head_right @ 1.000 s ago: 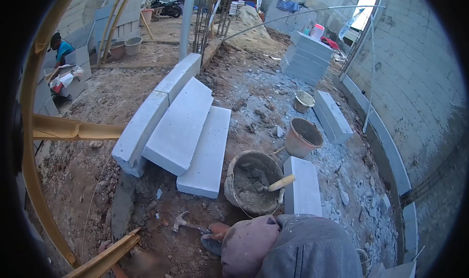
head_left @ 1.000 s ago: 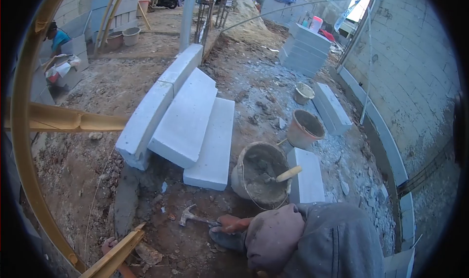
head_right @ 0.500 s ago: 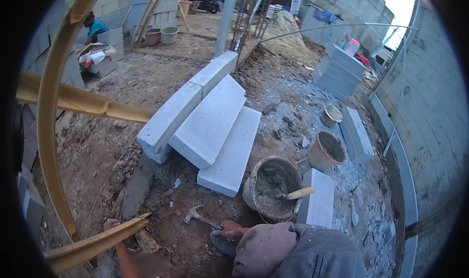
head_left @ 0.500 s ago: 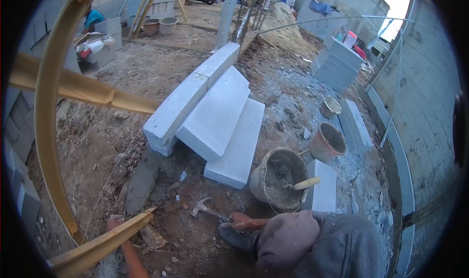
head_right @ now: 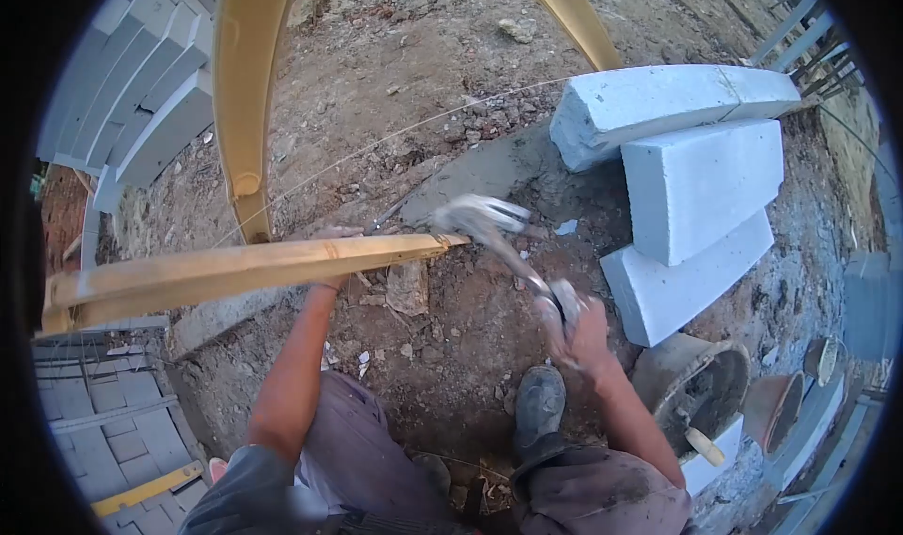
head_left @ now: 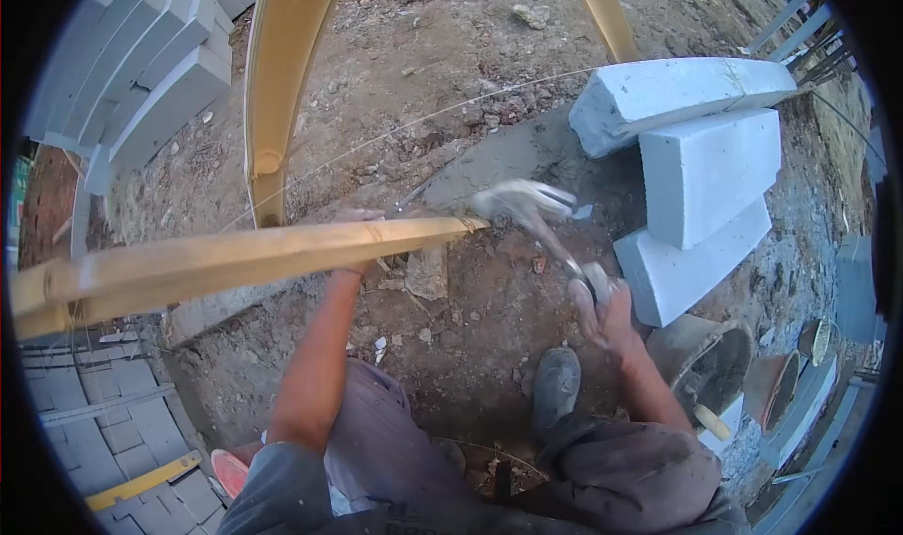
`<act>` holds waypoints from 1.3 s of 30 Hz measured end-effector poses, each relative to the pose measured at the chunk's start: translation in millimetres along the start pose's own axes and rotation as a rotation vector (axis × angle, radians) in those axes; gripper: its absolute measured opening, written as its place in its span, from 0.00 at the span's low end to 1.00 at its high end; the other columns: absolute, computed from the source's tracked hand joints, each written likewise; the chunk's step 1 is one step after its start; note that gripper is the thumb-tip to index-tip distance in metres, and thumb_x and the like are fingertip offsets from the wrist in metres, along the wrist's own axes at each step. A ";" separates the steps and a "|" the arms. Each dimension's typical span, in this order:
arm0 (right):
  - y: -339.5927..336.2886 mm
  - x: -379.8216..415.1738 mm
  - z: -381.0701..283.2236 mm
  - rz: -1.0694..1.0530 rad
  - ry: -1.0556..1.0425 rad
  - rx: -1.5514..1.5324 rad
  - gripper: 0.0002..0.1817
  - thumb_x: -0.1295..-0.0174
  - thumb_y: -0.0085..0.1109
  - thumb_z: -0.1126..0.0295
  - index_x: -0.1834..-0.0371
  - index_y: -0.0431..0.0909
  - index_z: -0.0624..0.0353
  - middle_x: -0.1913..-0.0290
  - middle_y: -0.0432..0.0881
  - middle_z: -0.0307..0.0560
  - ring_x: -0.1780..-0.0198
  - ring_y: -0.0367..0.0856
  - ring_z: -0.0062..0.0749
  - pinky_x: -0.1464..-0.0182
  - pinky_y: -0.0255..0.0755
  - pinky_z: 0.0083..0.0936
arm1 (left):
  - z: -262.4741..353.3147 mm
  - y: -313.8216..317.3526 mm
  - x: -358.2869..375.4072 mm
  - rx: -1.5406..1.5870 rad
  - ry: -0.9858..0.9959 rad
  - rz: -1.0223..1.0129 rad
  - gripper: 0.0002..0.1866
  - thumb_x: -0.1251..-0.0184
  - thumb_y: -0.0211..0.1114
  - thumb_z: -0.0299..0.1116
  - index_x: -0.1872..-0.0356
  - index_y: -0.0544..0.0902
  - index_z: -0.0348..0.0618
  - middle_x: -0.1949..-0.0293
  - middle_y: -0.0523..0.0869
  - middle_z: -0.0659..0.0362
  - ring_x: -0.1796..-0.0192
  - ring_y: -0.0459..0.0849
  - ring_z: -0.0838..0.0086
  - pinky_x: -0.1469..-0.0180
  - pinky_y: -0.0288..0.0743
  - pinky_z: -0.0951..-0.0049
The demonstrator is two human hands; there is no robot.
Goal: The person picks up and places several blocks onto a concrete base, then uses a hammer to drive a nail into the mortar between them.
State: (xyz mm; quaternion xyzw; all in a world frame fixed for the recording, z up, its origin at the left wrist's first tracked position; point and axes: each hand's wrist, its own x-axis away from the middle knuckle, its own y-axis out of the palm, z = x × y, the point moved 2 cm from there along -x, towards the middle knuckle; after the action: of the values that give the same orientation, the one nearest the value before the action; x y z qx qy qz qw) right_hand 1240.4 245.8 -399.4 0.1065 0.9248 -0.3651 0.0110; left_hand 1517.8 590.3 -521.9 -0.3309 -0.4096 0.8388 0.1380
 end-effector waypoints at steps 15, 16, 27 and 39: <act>73.5 -109.8 34.5 -0.197 0.045 -0.016 0.16 0.29 0.62 0.55 0.58 0.82 0.58 0.72 0.82 0.61 0.69 0.83 0.62 0.66 0.75 0.49 | 81.9 -16.1 39.1 -0.636 -0.124 -0.501 0.40 0.28 0.60 0.43 0.24 0.60 0.22 0.22 0.59 0.32 0.17 0.53 0.42 0.19 0.41 0.34; 69.4 -112.0 32.1 -0.215 0.102 -0.051 0.15 0.29 0.63 0.56 0.58 0.82 0.59 0.73 0.81 0.60 0.71 0.82 0.60 0.67 0.74 0.47 | 82.1 -16.3 39.1 -0.637 -0.139 -0.515 0.40 0.28 0.60 0.43 0.24 0.60 0.22 0.22 0.59 0.32 0.17 0.53 0.42 0.19 0.41 0.34; 74.5 -146.0 16.1 -0.295 0.059 -0.119 0.16 0.29 0.62 0.58 0.60 0.81 0.63 0.74 0.80 0.64 0.71 0.80 0.65 0.67 0.72 0.48 | 83.2 -21.0 35.5 -0.510 -0.157 -0.506 0.39 0.30 0.58 0.38 0.25 0.59 0.19 0.21 0.56 0.29 0.17 0.52 0.37 0.20 0.46 0.31; 68.1 -150.2 14.4 -0.206 -0.290 -0.080 0.12 0.33 0.65 0.64 0.55 0.82 0.62 0.68 0.87 0.60 0.67 0.86 0.62 0.63 0.79 0.51 | 81.0 -9.5 43.4 -0.613 -0.222 -0.491 0.44 0.38 0.64 0.36 0.23 0.59 0.24 0.19 0.56 0.35 0.16 0.51 0.45 0.18 0.43 0.36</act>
State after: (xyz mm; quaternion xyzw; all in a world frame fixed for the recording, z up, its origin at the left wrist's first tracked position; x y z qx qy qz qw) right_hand 1400.3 256.1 -441.1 -0.0429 0.9333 -0.3388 0.1108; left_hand 1431.1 569.8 -497.7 -0.1565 -0.7198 0.6507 0.1841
